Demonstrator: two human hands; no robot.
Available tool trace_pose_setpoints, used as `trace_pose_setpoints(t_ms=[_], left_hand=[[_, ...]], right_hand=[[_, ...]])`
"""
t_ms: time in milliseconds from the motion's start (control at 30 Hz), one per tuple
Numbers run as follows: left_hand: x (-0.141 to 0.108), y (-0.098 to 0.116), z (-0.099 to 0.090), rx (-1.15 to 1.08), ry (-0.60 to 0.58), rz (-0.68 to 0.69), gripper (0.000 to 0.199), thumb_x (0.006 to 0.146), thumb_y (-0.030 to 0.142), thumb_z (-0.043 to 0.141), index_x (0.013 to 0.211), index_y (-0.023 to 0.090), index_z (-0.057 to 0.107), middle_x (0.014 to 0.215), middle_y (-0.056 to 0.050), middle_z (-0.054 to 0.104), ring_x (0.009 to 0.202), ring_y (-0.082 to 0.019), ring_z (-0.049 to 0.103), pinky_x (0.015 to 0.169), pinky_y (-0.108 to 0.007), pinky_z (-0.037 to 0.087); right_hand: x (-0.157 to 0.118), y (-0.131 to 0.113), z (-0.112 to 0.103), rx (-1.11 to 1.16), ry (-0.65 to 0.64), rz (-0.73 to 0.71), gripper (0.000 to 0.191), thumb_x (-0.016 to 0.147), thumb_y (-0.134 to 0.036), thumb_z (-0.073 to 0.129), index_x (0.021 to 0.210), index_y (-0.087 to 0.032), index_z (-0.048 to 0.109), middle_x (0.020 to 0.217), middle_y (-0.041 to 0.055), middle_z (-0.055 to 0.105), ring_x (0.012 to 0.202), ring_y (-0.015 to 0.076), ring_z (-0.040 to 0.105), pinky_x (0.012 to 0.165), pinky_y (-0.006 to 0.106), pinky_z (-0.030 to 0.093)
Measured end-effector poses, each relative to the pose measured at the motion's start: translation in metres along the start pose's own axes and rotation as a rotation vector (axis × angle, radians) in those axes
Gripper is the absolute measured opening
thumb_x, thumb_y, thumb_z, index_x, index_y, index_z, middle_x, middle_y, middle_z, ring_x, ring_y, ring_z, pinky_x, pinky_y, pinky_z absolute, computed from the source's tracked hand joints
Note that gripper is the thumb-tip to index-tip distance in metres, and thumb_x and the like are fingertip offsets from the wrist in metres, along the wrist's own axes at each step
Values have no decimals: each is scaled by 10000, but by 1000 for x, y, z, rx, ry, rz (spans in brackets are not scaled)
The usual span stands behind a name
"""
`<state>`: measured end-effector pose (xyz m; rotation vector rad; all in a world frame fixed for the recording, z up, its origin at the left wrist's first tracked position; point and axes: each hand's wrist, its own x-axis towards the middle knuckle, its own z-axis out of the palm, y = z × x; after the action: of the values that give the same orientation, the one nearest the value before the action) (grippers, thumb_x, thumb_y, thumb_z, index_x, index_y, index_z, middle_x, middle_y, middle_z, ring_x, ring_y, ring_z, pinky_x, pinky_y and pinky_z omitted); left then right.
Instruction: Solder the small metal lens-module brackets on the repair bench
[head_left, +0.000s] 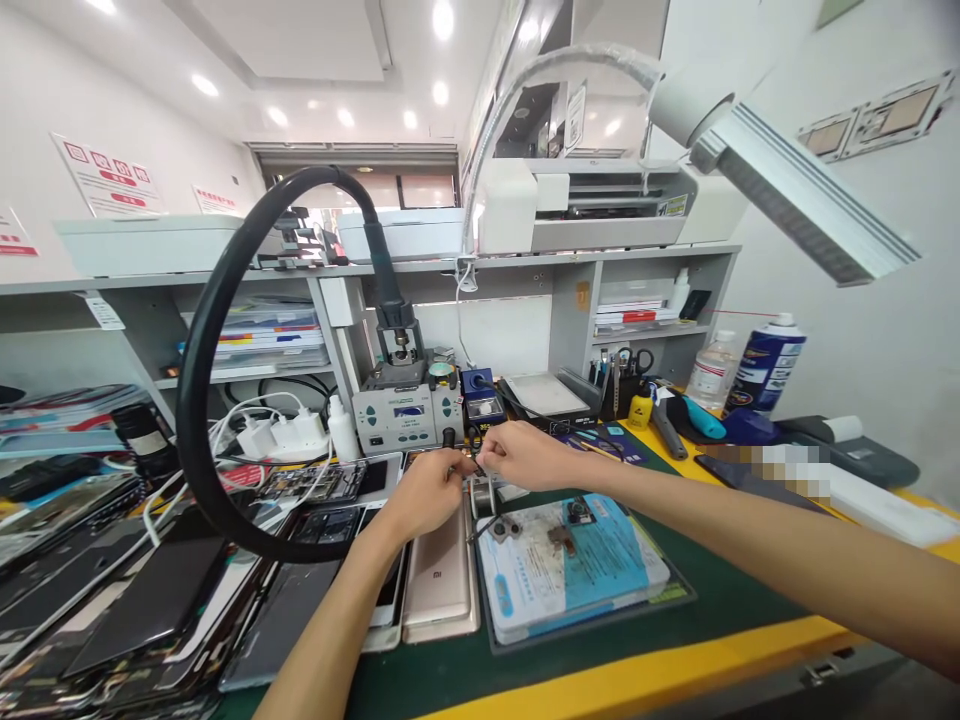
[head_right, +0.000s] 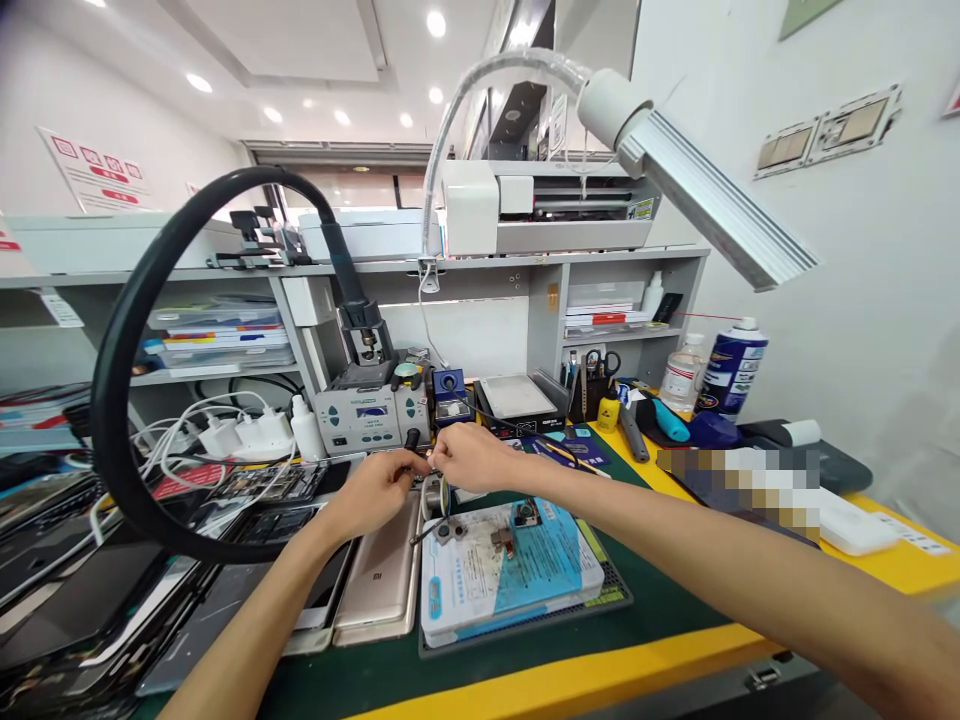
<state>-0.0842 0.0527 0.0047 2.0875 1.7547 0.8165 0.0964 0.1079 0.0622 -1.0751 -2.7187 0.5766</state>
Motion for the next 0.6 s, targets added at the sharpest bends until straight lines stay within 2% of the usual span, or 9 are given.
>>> trace_pose_setpoints(t_ms=[233,600], left_hand=[[-2,1,-1,4,-33,-37,331,1017,385,659,1281,185,658,1308,-96,677,1102,-240,691,942,-453,606],[-8,13,-13,26,-166,-149,343,1011,392,669,1267,164,656,1250,-88,692,1051,-233,704,895,-437,619]], right_hand=[[1,2,3,-36,25,-29,310,1032,-351,680,1270,-152,680,1246,98,708,1042,255,720,890,452,618],[-2,-3,-4,-25,47,-27,297,1035,-357,675,1249,-151,687,1217,90,717,1019,249,725,877,443,621]])
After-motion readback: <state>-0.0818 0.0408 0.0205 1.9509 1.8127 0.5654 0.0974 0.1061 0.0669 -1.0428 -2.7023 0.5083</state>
